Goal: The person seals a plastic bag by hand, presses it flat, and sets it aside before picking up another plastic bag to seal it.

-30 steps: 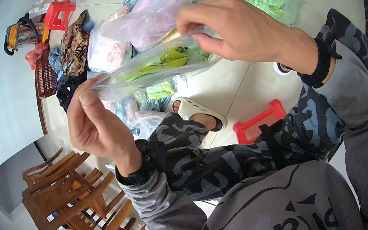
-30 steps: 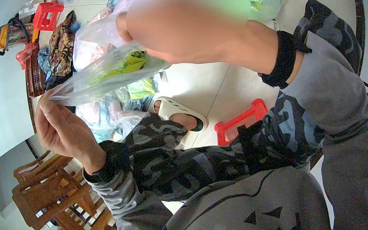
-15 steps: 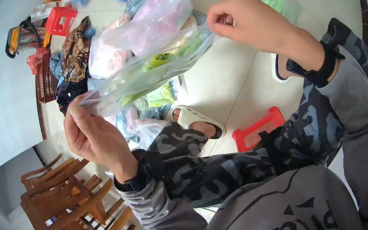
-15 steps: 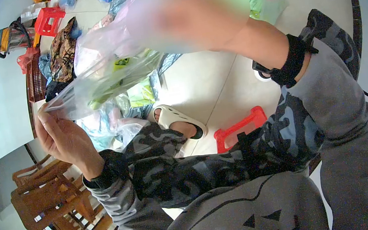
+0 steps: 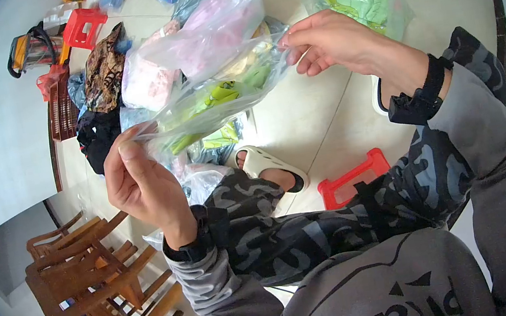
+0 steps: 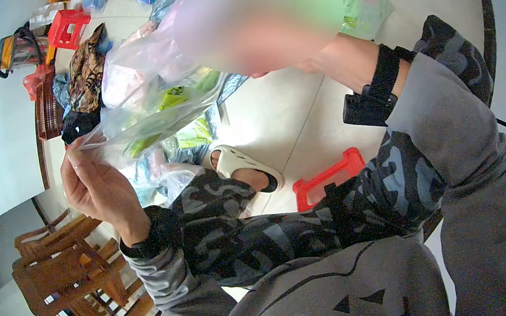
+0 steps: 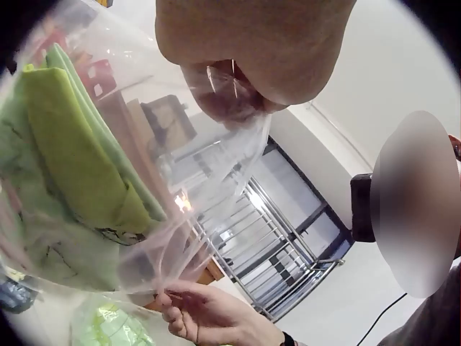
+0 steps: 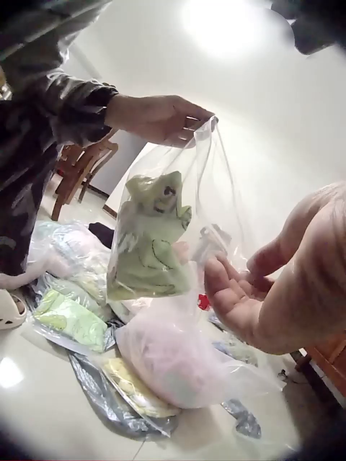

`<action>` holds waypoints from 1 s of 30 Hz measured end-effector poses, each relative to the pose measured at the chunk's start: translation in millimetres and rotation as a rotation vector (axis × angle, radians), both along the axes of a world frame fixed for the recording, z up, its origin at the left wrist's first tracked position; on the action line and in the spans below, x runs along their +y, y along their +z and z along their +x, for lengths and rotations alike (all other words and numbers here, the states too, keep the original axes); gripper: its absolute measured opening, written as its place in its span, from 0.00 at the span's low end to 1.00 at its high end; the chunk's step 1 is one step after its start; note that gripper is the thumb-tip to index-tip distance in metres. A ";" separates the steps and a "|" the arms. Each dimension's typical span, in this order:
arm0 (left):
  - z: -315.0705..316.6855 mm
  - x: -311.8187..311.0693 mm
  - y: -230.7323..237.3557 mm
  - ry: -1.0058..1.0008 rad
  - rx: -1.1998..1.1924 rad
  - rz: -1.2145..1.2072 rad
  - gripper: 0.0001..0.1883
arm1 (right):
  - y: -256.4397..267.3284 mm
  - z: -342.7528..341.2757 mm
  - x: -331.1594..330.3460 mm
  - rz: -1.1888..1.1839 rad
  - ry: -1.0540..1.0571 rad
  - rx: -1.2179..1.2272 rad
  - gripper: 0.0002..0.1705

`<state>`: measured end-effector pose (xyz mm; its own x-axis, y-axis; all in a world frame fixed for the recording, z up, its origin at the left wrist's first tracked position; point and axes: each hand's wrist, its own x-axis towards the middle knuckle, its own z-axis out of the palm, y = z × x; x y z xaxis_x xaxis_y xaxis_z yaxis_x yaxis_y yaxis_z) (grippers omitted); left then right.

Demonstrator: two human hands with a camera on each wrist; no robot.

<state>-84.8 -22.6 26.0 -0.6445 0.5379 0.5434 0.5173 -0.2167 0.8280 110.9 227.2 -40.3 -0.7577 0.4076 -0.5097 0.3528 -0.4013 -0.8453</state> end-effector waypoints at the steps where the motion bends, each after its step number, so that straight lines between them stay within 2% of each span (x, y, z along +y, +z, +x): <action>1: -0.8 0.7 -0.7 0.012 0.010 -0.001 0.14 | -0.9 -1.4 -0.7 -0.004 -0.014 0.024 0.17; 4: 1.0 -1.0 -0.6 0.009 0.004 0.011 0.13 | -0.9 -4.2 0.6 0.066 -0.017 0.045 0.16; 7: 0.2 -4.2 -1.4 -0.005 0.023 0.001 0.13 | -12.7 -7.5 -0.7 -0.080 0.020 0.031 0.16; 10: -1.1 -6.8 -5.0 0.004 0.015 0.004 0.12 | -16.4 -9.1 -3.7 -0.104 -0.020 0.065 0.15; 16: -0.9 -14.8 -12.6 0.013 0.074 -0.133 0.12 | 9.2 -14.2 7.3 0.494 -0.158 0.256 0.11; 19: 0.8 -17.4 -10.7 -0.026 0.084 -0.234 0.12 | 37.8 -6.4 4.8 0.704 -0.136 0.163 0.12; 22: -3.0 -14.1 -15.4 -0.088 0.156 -0.359 0.14 | 38.7 -3.8 4.6 0.694 -0.111 0.308 0.11; 25: 8.1 2.7 -21.1 -0.013 0.147 -0.400 0.18 | 32.0 -5.0 -6.5 0.962 -0.025 0.382 0.11; 27: 15.7 14.6 -21.8 -0.051 0.305 -0.478 0.28 | 34.5 -1.3 -13.6 1.033 0.091 0.374 0.09; 30: 45.6 39.3 -28.3 -0.132 0.365 -0.510 0.32 | 36.0 2.5 -21.5 1.099 0.241 0.293 0.08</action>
<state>-39.3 16.7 -2.4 -0.3770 0.8490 0.3702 0.7813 0.0768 0.6194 113.4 205.7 -4.3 -0.9062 0.3502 0.2369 0.0531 0.6503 -0.7579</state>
